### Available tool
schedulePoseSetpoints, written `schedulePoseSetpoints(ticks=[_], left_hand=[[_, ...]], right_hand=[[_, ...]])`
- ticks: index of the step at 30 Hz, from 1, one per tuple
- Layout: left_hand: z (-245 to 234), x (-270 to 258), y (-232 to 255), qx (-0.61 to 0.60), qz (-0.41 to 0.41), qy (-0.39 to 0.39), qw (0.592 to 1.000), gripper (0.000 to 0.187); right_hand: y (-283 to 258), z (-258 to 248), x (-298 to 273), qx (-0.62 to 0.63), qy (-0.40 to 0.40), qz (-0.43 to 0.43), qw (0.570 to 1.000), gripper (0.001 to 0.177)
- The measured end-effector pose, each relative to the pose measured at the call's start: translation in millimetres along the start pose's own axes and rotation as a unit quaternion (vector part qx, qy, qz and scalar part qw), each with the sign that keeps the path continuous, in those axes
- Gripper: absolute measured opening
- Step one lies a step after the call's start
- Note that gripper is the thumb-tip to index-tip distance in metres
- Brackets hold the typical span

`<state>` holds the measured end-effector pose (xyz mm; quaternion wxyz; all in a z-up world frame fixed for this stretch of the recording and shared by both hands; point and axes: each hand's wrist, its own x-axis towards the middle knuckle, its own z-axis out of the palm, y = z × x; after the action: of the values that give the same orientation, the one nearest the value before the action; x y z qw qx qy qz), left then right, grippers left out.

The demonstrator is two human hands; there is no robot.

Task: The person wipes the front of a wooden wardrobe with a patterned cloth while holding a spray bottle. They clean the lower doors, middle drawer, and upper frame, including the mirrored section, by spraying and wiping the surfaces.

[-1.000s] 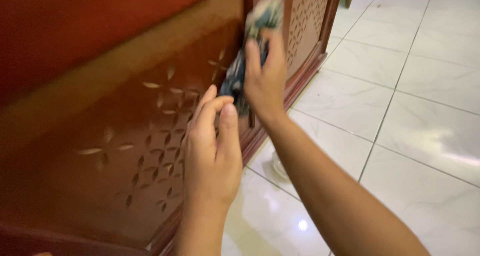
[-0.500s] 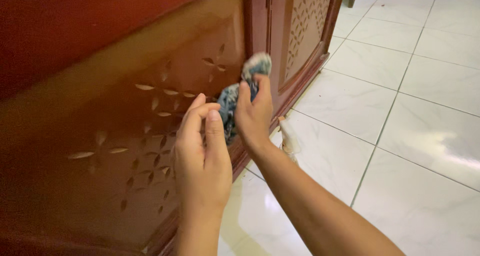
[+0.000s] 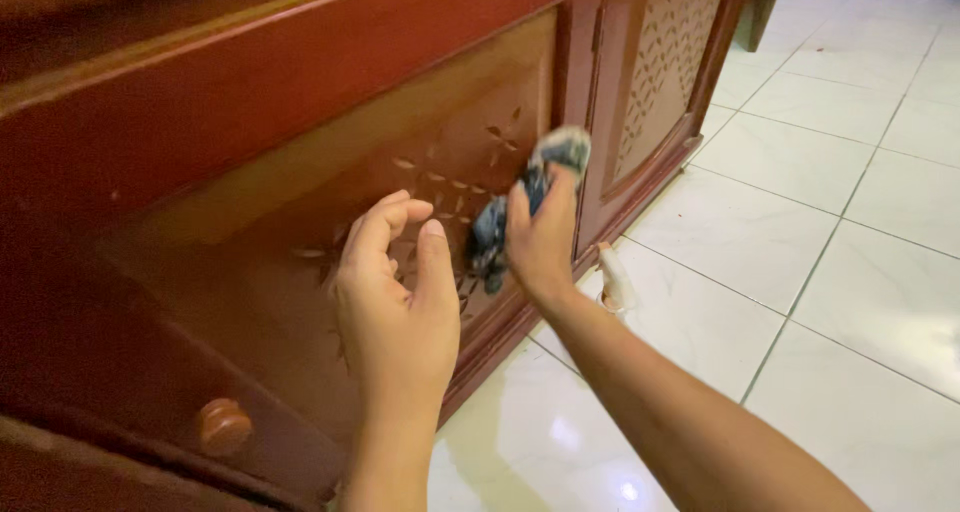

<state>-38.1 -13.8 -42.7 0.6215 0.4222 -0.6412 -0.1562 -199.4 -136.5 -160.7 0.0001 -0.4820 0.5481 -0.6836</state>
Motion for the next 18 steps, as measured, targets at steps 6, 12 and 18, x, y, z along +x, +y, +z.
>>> schedulePoseSetpoints(ticks=[6,12,18], left_hand=[[-25,6,16,-0.007,-0.047,0.059,0.997,0.014],[-56,4,17,0.050,0.025,0.186,0.981,0.006],[-98,4,25,0.033,0.010,0.199,0.979,0.003]], right_hand=[[-123,4,0,-0.020,-0.013,-0.095,0.995,0.033],[-94,-15,-72,-0.075,-0.328,-0.327,0.883,0.045],[-64,-13,26,-0.129,-0.007,0.074,0.989,0.039]])
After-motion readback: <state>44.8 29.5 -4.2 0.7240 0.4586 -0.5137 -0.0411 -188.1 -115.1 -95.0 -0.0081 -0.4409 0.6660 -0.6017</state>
